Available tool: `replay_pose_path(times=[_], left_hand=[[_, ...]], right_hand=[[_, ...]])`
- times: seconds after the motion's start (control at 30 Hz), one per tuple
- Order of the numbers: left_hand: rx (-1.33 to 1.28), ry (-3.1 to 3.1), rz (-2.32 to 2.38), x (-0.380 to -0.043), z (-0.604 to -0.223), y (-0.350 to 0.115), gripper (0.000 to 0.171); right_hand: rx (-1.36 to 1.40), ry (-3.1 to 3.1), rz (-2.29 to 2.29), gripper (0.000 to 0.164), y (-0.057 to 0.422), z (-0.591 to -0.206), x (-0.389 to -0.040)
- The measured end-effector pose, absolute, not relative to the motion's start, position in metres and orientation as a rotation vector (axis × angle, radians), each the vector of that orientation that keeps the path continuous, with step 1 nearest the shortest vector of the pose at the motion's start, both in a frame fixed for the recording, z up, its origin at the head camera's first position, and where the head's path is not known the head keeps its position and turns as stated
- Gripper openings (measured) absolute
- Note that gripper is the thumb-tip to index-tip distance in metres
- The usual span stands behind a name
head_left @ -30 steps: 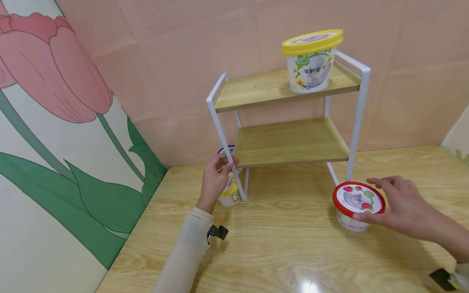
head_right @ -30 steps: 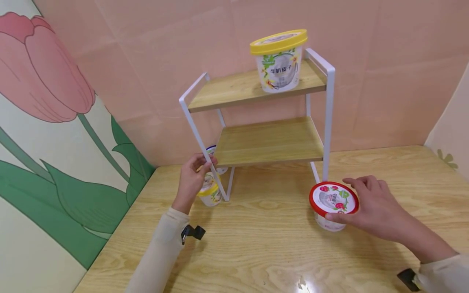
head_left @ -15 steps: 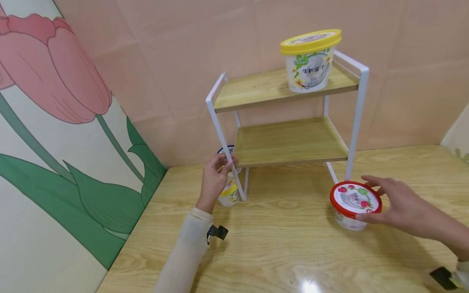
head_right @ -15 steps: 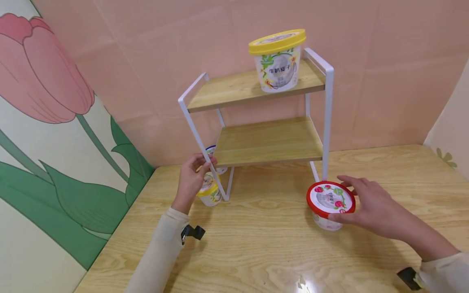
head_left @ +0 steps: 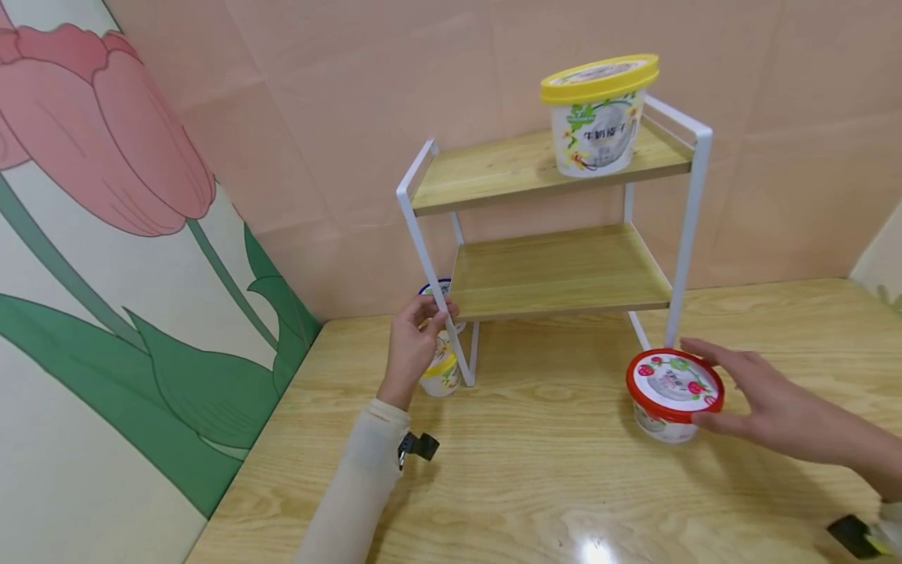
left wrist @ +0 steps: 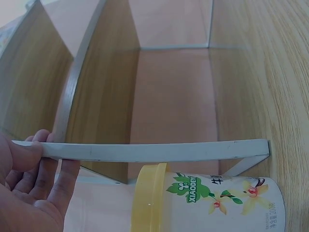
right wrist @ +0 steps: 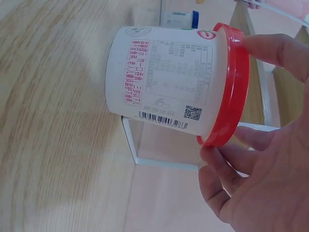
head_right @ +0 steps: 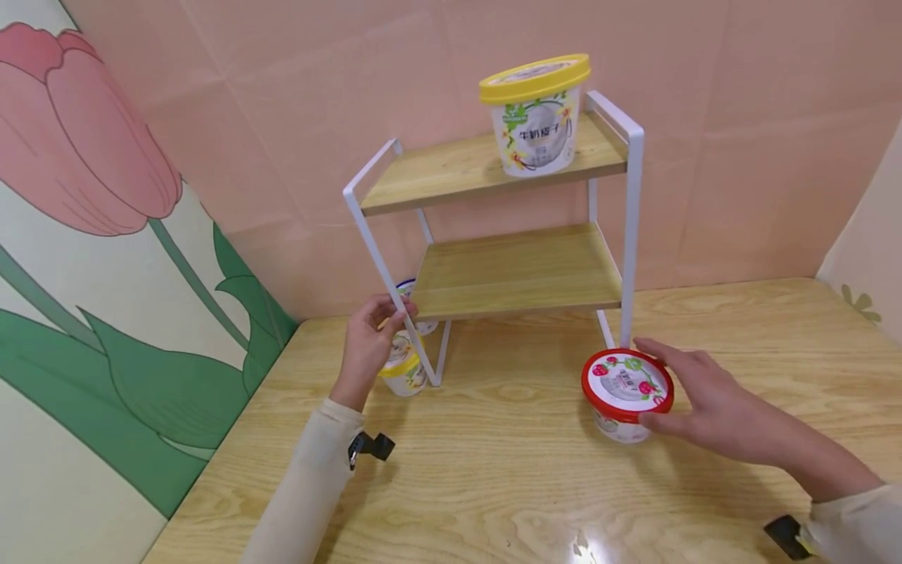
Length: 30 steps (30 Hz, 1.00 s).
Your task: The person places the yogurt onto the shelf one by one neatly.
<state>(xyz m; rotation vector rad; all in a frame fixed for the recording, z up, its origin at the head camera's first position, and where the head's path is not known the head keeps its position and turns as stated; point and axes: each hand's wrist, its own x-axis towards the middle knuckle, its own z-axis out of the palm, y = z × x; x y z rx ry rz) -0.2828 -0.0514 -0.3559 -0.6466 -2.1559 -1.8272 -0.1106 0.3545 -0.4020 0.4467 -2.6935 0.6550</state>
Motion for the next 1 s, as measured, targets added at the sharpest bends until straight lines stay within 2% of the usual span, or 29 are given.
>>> replay_pose_path(times=[0.27,0.4,0.6,1.0], left_hand=[[-0.626,-2.179,-1.831,-0.282,-0.357,-0.053,0.013],[-0.611,-2.189,-1.82,-0.282,-0.357,-0.055,0.014],[-0.62,-2.186,-1.81,-0.282,-0.357,-0.056,0.014],[-0.638,-2.19,-1.799,-0.282,-0.355,-0.052,0.015]], right_hand=[[0.207,-2.76,0.609,0.099,0.34,-0.393,-0.106],[0.17,-2.771,0.566,0.097,0.331,-0.393,-0.108],[0.197,-2.784,0.617,0.096,0.33,-0.393,-0.11],[0.434,-2.662,0.599,0.093,0.339,-0.396,-0.107]])
